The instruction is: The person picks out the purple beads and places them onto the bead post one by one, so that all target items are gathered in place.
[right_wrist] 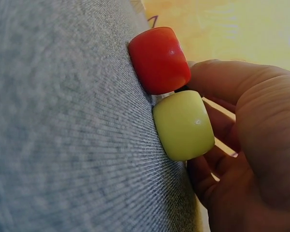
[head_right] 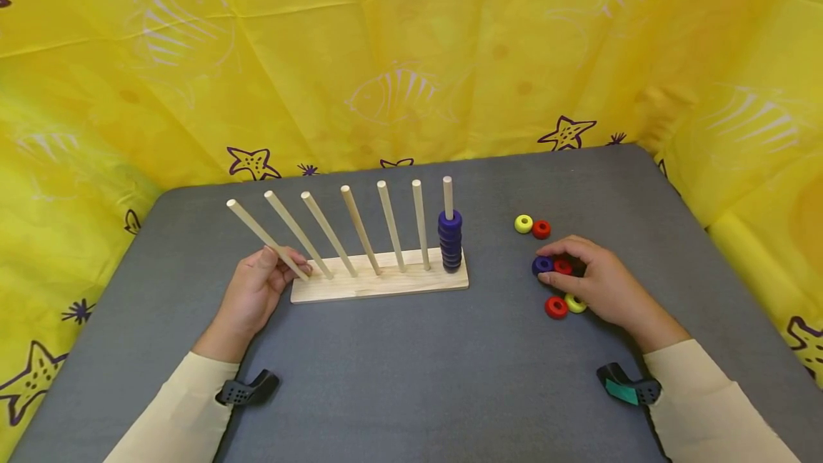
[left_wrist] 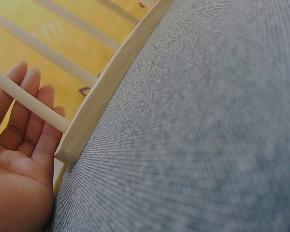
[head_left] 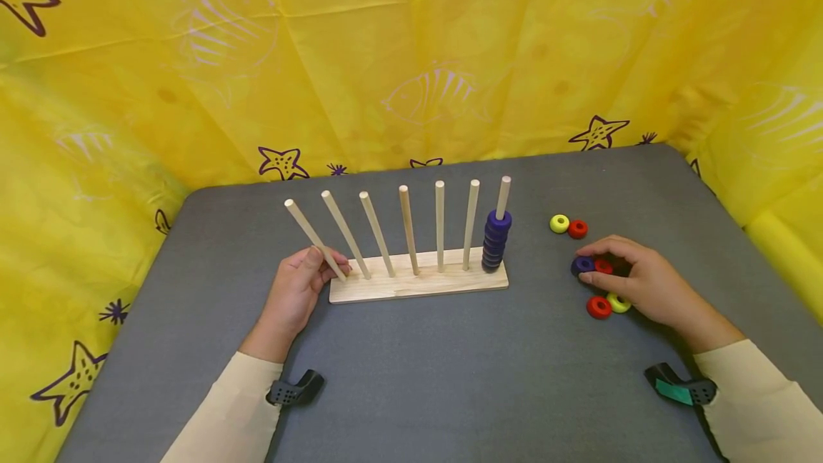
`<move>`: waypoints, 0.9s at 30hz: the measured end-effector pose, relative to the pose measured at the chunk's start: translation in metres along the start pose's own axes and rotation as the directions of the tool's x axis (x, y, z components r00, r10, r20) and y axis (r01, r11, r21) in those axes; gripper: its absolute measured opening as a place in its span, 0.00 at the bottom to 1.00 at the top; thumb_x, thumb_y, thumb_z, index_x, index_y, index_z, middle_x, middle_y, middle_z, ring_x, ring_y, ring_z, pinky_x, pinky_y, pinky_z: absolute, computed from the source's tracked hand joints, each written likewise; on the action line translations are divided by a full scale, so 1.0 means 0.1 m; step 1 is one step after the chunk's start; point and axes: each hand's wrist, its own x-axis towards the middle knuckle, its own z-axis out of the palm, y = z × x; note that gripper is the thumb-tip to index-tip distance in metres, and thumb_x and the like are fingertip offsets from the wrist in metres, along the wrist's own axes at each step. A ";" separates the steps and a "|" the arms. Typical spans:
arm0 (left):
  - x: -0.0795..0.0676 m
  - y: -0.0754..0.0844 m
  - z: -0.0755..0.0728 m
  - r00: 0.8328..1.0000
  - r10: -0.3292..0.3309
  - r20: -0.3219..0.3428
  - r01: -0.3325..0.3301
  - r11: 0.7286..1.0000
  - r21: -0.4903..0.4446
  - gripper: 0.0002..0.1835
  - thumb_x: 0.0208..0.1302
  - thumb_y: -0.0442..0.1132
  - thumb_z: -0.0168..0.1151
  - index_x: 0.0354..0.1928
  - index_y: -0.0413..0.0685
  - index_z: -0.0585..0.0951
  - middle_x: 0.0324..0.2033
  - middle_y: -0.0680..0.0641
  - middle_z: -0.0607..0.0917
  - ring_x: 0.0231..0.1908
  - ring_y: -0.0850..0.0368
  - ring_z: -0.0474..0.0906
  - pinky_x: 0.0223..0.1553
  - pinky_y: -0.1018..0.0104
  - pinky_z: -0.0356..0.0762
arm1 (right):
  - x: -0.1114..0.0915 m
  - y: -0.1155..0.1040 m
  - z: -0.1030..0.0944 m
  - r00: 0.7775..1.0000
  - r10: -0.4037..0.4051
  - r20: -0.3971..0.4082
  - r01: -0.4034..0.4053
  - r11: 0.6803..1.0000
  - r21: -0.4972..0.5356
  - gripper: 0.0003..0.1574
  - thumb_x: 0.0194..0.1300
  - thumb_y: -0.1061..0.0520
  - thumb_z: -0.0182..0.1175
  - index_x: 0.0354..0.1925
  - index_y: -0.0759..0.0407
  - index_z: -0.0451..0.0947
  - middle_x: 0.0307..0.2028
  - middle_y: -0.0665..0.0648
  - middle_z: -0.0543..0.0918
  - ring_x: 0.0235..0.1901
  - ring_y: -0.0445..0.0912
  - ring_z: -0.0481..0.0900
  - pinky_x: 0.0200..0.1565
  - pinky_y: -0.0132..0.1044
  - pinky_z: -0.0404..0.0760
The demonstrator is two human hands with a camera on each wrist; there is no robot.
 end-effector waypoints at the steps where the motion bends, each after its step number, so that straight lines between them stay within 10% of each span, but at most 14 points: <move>1: 0.00 0.00 0.00 1.000 0.001 0.000 -0.001 1.000 0.000 0.36 0.88 0.51 0.50 0.46 0.12 0.77 0.39 0.45 0.90 0.44 0.55 0.89 0.53 0.63 0.83 | 0.00 -0.01 0.00 1.000 0.000 -0.002 0.000 1.000 -0.002 0.22 0.66 0.65 0.78 0.57 0.54 0.88 0.51 0.53 0.86 0.46 0.40 0.76 0.47 0.24 0.71; 27: 0.00 0.02 0.01 1.000 -0.006 -0.002 0.006 1.000 -0.013 0.36 0.87 0.52 0.51 0.46 0.12 0.77 0.39 0.46 0.90 0.43 0.54 0.89 0.53 0.63 0.84 | 0.03 -0.11 -0.03 0.994 -0.057 -0.089 0.057 0.998 -0.005 0.23 0.65 0.70 0.77 0.56 0.57 0.88 0.50 0.52 0.85 0.45 0.37 0.80 0.47 0.21 0.76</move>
